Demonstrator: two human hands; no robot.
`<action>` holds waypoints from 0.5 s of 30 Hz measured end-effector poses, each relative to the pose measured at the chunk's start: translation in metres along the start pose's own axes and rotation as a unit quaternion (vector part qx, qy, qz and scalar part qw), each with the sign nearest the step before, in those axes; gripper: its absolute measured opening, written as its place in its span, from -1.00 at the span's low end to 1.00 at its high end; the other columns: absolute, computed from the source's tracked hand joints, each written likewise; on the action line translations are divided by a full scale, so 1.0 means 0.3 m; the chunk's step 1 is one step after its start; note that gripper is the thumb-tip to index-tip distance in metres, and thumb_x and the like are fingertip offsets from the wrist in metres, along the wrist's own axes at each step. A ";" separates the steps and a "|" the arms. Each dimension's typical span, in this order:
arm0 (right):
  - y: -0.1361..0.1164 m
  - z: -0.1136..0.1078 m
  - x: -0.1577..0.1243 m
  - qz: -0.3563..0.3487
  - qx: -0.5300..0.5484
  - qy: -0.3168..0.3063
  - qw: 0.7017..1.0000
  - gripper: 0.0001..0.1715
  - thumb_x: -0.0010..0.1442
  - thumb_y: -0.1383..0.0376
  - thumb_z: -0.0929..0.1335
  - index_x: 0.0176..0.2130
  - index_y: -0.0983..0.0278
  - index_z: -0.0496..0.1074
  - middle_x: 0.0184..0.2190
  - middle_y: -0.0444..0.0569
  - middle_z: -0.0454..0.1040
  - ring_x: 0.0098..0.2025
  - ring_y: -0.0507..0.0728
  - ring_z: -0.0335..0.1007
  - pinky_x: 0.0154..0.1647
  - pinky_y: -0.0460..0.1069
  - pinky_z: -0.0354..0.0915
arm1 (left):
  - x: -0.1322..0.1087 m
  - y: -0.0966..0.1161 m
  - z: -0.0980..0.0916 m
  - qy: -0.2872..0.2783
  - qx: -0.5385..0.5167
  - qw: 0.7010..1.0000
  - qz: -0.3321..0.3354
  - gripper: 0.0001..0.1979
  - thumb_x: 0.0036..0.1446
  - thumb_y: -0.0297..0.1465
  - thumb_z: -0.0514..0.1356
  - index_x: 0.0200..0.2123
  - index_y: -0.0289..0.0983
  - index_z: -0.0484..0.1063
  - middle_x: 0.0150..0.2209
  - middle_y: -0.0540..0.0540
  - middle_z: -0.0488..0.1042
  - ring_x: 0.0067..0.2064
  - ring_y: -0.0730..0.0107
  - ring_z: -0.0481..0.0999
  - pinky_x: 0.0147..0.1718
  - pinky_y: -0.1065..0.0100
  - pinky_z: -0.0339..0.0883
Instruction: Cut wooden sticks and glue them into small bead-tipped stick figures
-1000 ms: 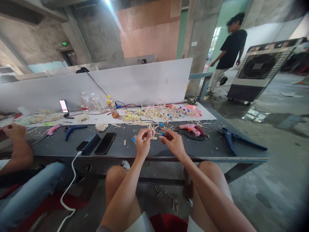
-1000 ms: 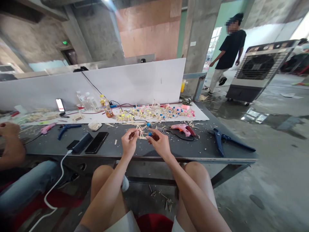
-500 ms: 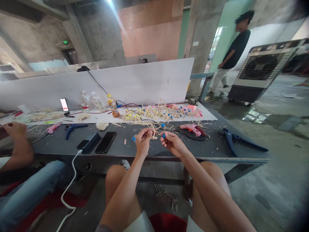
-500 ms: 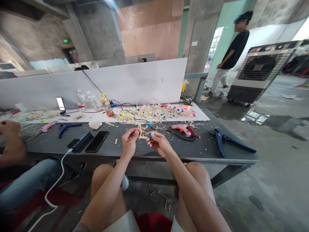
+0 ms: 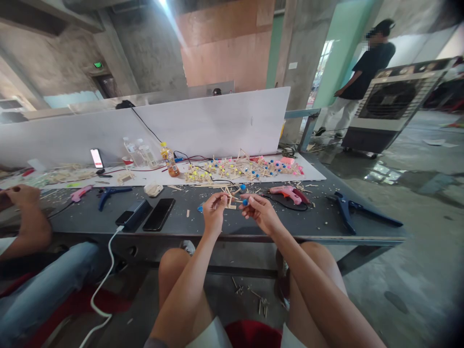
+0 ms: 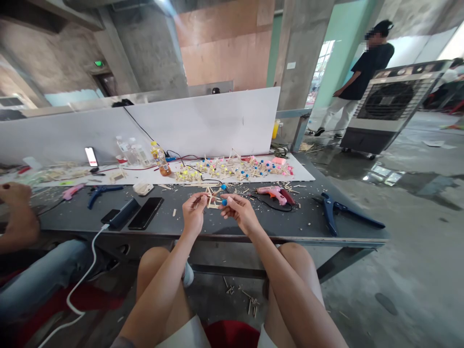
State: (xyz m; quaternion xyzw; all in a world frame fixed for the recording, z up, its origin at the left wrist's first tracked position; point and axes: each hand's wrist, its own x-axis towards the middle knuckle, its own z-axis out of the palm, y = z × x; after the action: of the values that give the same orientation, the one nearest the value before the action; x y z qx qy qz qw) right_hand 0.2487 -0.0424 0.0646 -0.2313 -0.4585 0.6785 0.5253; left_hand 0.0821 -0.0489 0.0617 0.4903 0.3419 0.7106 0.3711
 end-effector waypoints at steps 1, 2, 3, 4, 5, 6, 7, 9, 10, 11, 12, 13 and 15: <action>0.000 -0.003 0.000 -0.019 -0.020 0.011 1.000 -0.57 0.10 0.05 0.48 -0.11 0.24 0.54 -0.41 -0.02 0.58 -0.46 0.07 0.47 -0.46 -0.06 0.36 | 0.000 -0.002 0.000 0.001 0.000 1.000 0.000 -0.75 0.11 -0.20 0.33 -0.26 -0.27 0.56 -0.29 -0.14 0.61 -0.25 0.24 0.62 -0.18 0.26 0.45; 0.000 -0.005 -0.001 -0.039 -0.044 0.020 0.998 -0.57 0.09 0.07 0.49 -0.10 0.24 0.54 -0.42 -0.04 0.57 -0.46 0.07 0.48 -0.46 -0.05 0.37 | 0.000 -0.003 0.000 0.001 0.000 1.000 0.000 -0.75 0.11 -0.20 0.33 -0.26 -0.27 0.56 -0.30 -0.14 0.61 -0.25 0.24 0.62 -0.17 0.26 0.45; -0.001 -0.006 -0.004 -0.059 -0.070 0.026 0.995 -0.57 0.07 0.09 0.50 -0.09 0.23 0.54 -0.43 -0.06 0.57 -0.46 0.08 0.48 -0.46 -0.04 0.38 | 0.000 -0.004 0.001 0.001 -0.001 1.000 -0.001 -0.75 0.11 -0.21 0.33 -0.26 -0.27 0.56 -0.31 -0.14 0.61 -0.25 0.24 0.61 -0.17 0.26 0.45; -0.001 -0.006 -0.006 -0.079 -0.098 0.029 0.992 -0.56 0.07 0.11 0.51 -0.08 0.22 0.53 -0.43 -0.07 0.56 -0.45 0.09 0.48 -0.45 -0.03 0.39 | 0.000 -0.004 0.002 -0.001 -0.003 1.000 -0.001 -0.75 0.11 -0.21 0.33 -0.26 -0.27 0.56 -0.31 -0.13 0.61 -0.25 0.24 0.61 -0.16 0.26 0.45; -0.001 -0.005 -0.010 -0.097 -0.124 0.030 0.987 -0.57 0.06 0.13 0.52 -0.07 0.21 0.53 -0.44 -0.09 0.55 -0.45 0.10 0.48 -0.44 -0.02 0.40 | 0.000 -0.005 0.002 -0.003 -0.005 1.000 -0.001 -0.76 0.12 -0.22 0.32 -0.26 -0.27 0.56 -0.31 -0.13 0.61 -0.25 0.24 0.62 -0.16 0.26 0.45; -0.001 -0.004 -0.013 -0.113 -0.147 0.029 0.982 -0.57 0.06 0.14 0.52 -0.07 0.21 0.54 -0.44 -0.10 0.53 -0.44 0.10 0.47 -0.44 -0.01 0.41 | 0.000 -0.004 0.003 -0.004 -0.007 1.000 -0.001 -0.77 0.12 -0.22 0.32 -0.26 -0.27 0.56 -0.31 -0.13 0.61 -0.25 0.24 0.62 -0.16 0.26 0.45; -0.001 -0.002 -0.017 -0.126 -0.164 0.030 0.978 -0.59 0.06 0.15 0.52 -0.08 0.21 0.54 -0.44 -0.10 0.52 -0.44 0.10 0.47 -0.44 -0.01 0.41 | 0.000 -0.004 0.004 -0.006 -0.008 1.000 -0.001 -0.77 0.12 -0.23 0.32 -0.26 -0.27 0.56 -0.31 -0.13 0.61 -0.25 0.25 0.62 -0.16 0.26 0.45; -0.001 0.002 -0.021 -0.141 -0.184 0.033 0.972 -0.64 0.08 0.15 0.50 -0.13 0.22 0.56 -0.45 -0.10 0.52 -0.45 0.09 0.45 -0.43 0.00 0.42 | 0.000 -0.004 0.006 -0.003 -0.007 1.000 -0.004 -0.78 0.12 -0.23 0.33 -0.26 -0.27 0.56 -0.31 -0.13 0.61 -0.25 0.25 0.62 -0.17 0.27 0.45; 0.000 0.002 -0.022 -0.143 -0.190 0.034 0.971 -0.67 0.09 0.14 0.50 -0.15 0.23 0.56 -0.46 -0.09 0.52 -0.45 0.09 0.45 -0.43 -0.01 0.42 | 0.000 -0.003 0.007 -0.001 -0.006 1.000 -0.005 -0.77 0.11 -0.23 0.33 -0.27 -0.27 0.56 -0.31 -0.12 0.61 -0.25 0.25 0.62 -0.17 0.28 0.45; 0.001 0.003 -0.022 -0.144 -0.194 0.036 0.970 -0.69 0.10 0.13 0.49 -0.17 0.23 0.57 -0.46 -0.08 0.52 -0.46 0.09 0.45 -0.43 -0.01 0.42 | 0.000 -0.003 0.007 0.001 -0.006 1.000 -0.005 -0.77 0.10 -0.22 0.34 -0.27 -0.27 0.56 -0.32 -0.11 0.61 -0.25 0.25 0.62 -0.18 0.28 0.45; 0.002 0.002 -0.022 -0.144 -0.198 0.037 0.969 -0.69 0.11 0.13 0.49 -0.17 0.24 0.57 -0.46 -0.08 0.52 -0.46 0.09 0.45 -0.43 -0.01 0.42 | 0.001 -0.003 0.007 0.001 -0.008 1.000 -0.005 -0.77 0.10 -0.22 0.34 -0.27 -0.27 0.56 -0.32 -0.11 0.61 -0.25 0.25 0.62 -0.17 0.28 0.46; 0.003 0.000 -0.021 -0.145 -0.200 0.037 0.968 -0.67 0.10 0.13 0.49 -0.15 0.24 0.56 -0.45 -0.08 0.52 -0.46 0.08 0.45 -0.43 -0.01 0.42 | 0.001 -0.003 0.007 0.000 -0.009 1.000 -0.005 -0.77 0.10 -0.22 0.34 -0.27 -0.27 0.56 -0.31 -0.11 0.61 -0.26 0.25 0.62 -0.17 0.27 0.46; 0.006 -0.003 -0.020 -0.149 -0.198 0.033 0.968 -0.58 0.09 0.13 0.49 -0.07 0.23 0.54 -0.42 -0.08 0.52 -0.45 0.09 0.46 -0.43 -0.01 0.43 | 0.003 -0.004 0.006 -0.005 -0.012 1.000 -0.001 -0.77 0.11 -0.22 0.33 -0.27 -0.28 0.56 -0.31 -0.13 0.62 -0.26 0.25 0.62 -0.17 0.27 0.46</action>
State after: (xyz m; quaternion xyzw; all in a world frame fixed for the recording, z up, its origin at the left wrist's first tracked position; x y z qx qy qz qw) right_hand 0.2508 -0.0476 0.0617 -0.2815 -0.5953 0.4805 0.5791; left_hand 0.0839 -0.0474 0.0617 0.4890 0.3324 0.7115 0.3796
